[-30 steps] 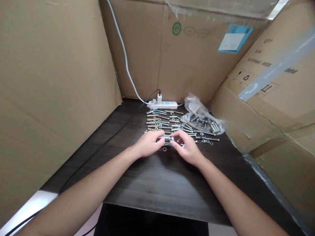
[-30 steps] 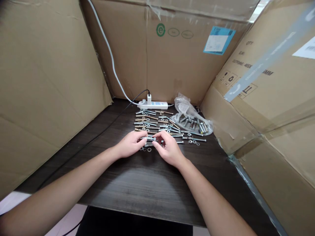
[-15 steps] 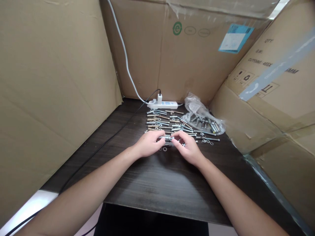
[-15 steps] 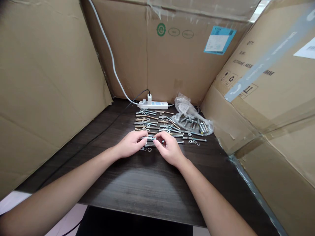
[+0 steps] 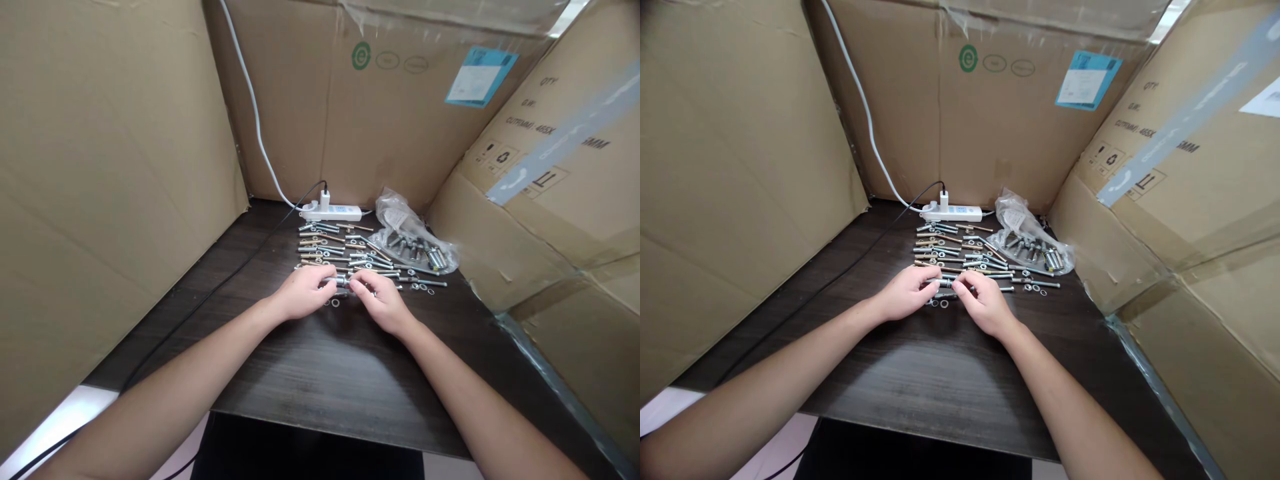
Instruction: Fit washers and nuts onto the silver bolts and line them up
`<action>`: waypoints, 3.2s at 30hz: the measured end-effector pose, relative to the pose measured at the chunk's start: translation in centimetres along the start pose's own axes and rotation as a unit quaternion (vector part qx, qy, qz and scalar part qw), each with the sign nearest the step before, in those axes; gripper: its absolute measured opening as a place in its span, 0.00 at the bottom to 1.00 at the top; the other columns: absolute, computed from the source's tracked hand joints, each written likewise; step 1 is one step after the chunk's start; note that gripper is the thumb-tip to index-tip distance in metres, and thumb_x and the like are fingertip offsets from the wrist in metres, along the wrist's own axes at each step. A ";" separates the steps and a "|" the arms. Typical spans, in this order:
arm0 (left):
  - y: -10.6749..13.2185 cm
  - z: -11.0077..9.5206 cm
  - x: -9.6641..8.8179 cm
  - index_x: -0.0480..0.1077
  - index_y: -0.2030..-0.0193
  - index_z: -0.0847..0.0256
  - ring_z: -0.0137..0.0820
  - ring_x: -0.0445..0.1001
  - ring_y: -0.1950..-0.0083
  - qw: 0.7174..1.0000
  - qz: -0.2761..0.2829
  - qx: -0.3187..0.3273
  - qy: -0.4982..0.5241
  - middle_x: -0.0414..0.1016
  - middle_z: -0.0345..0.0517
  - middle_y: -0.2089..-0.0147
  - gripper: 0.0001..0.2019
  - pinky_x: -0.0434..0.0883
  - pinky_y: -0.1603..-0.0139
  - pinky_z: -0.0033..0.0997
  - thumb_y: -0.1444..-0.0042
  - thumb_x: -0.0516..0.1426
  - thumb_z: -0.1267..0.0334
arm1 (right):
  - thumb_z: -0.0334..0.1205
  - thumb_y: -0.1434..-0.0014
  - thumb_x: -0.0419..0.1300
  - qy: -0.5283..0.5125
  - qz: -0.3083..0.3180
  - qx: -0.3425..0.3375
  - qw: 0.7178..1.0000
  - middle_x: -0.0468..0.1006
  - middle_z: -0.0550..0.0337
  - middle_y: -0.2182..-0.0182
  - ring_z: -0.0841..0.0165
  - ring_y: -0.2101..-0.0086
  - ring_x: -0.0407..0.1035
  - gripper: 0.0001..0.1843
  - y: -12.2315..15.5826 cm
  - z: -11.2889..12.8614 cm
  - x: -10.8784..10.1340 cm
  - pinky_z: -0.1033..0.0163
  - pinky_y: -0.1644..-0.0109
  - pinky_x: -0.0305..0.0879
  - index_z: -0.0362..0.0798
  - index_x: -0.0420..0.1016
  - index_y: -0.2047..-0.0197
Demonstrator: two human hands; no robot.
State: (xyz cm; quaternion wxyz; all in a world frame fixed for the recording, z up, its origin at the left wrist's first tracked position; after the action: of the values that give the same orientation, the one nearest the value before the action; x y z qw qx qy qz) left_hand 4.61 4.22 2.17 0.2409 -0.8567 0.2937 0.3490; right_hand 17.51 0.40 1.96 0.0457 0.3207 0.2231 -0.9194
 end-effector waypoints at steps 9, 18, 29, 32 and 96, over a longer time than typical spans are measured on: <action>0.0 0.3 0.0 0.63 0.72 0.61 0.25 0.61 0.73 1.000 -0.009 -0.008 0.010 0.63 0.35 0.75 0.07 0.55 0.71 0.25 0.45 0.49 0.64 | 0.42 0.40 0.55 -0.022 -0.009 0.011 1.000 0.72 0.57 0.64 0.67 0.67 0.66 0.08 0.2 0.2 -0.2 0.63 0.65 0.63 0.48 0.69 0.59; 0.0 0.0 -0.2 0.63 0.72 0.62 0.25 0.60 0.72 1.000 -0.007 -0.002 0.012 0.64 0.35 0.74 0.07 0.54 0.71 0.25 0.45 0.49 0.65 | 0.45 0.35 0.48 -0.016 0.009 0.026 0.999 0.68 0.62 0.76 0.70 0.73 0.63 0.17 0.0 -0.2 0.2 0.64 0.68 0.58 0.48 0.65 0.72; 0.0 0.1 -0.1 0.64 0.72 0.61 0.26 0.61 0.72 1.000 -0.004 -0.008 0.014 0.64 0.35 0.75 0.07 0.55 0.71 0.25 0.45 0.49 0.64 | 0.44 0.38 0.52 -0.023 -0.002 0.036 0.999 0.71 0.61 0.72 0.69 0.73 0.64 0.09 0.2 -0.4 0.0 0.64 0.68 0.60 0.48 0.68 0.63; 0.0 0.1 -0.1 0.64 0.72 0.61 0.26 0.60 0.72 1.000 -0.005 -0.002 0.014 0.64 0.35 0.75 0.07 0.55 0.71 0.25 0.45 0.49 0.64 | 0.46 0.34 0.46 -0.017 0.012 0.031 0.999 0.70 0.61 0.75 0.70 0.73 0.64 0.18 0.1 -0.6 0.2 0.64 0.67 0.60 0.47 0.68 0.70; -0.2 1.1 -0.3 0.58 0.75 0.61 0.25 0.58 0.74 0.999 -0.046 -0.020 0.005 0.58 0.34 0.77 0.10 0.54 0.71 0.25 0.43 0.47 0.64 | 0.49 0.37 0.48 0.419 0.295 0.186 0.838 0.79 0.50 0.63 0.59 0.64 0.74 0.19 2.5 -0.4 -0.2 0.59 0.64 0.62 0.47 0.75 0.64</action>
State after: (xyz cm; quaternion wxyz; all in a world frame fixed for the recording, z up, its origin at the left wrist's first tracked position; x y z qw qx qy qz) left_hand 4.03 5.18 1.74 0.2378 -0.8755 0.2482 0.3395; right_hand 18.50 -1.72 0.87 0.1567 0.7283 -0.0593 -0.6645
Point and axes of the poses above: each hand's wrist, its own y-axis away from the middle knuckle, its own x-axis out of the palm, z = x × y, the point moved 7 cm from there along -y, towards the middle knuckle
